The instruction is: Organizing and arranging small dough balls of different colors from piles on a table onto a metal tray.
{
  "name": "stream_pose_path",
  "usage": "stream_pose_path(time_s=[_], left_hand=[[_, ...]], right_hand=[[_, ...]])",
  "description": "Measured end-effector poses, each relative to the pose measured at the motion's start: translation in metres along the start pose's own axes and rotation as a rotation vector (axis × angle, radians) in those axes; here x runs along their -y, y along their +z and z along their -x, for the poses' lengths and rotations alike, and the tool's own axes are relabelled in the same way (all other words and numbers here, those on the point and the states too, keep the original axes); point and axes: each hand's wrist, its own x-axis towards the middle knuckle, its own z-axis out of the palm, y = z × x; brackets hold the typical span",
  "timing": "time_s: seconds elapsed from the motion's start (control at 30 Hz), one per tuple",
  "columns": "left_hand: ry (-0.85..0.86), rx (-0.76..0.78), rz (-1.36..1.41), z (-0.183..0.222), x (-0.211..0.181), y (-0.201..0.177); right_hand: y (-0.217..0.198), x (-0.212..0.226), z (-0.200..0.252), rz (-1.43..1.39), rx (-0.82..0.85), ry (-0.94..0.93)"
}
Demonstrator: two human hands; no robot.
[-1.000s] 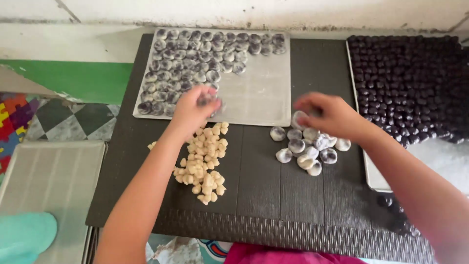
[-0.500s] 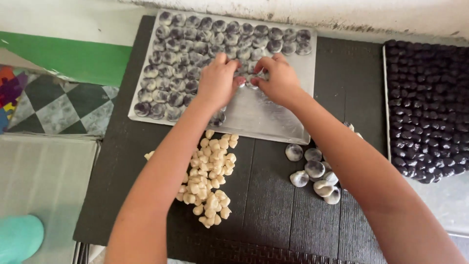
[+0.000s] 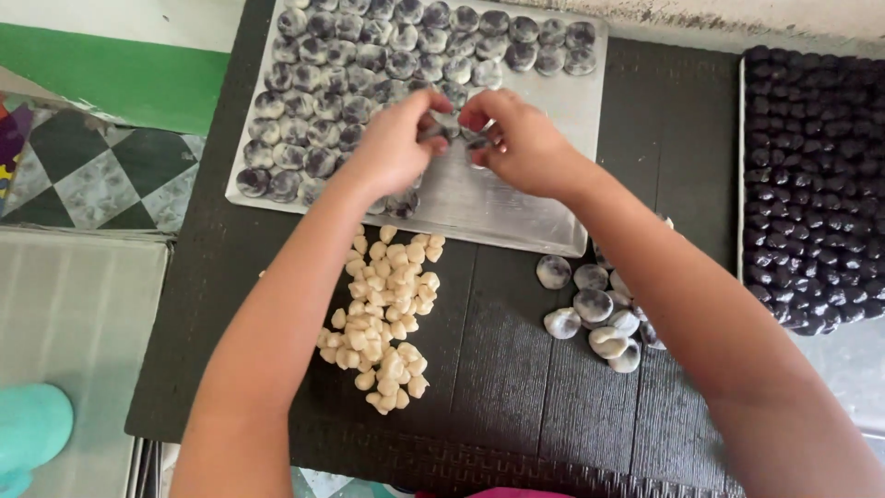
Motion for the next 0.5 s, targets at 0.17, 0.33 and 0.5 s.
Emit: stream_pose_path(time_s=[0.17,0.33,0.5], left_hand=[[0.312,-0.15,-0.42,-0.039,0.056,0.032],[0.461,-0.278,-0.298,-0.037,0.065,0.023],[0.448,-0.368,-0.348,-0.047,0.078,0.032]], right_hand=[[0.02,-0.022,-0.009,0.17,-0.037,-0.046],[0.015,-0.031,-0.008,0.356,-0.094,-0.081],[0.025,-0.046,-0.014,0.325,-0.091,-0.14]])
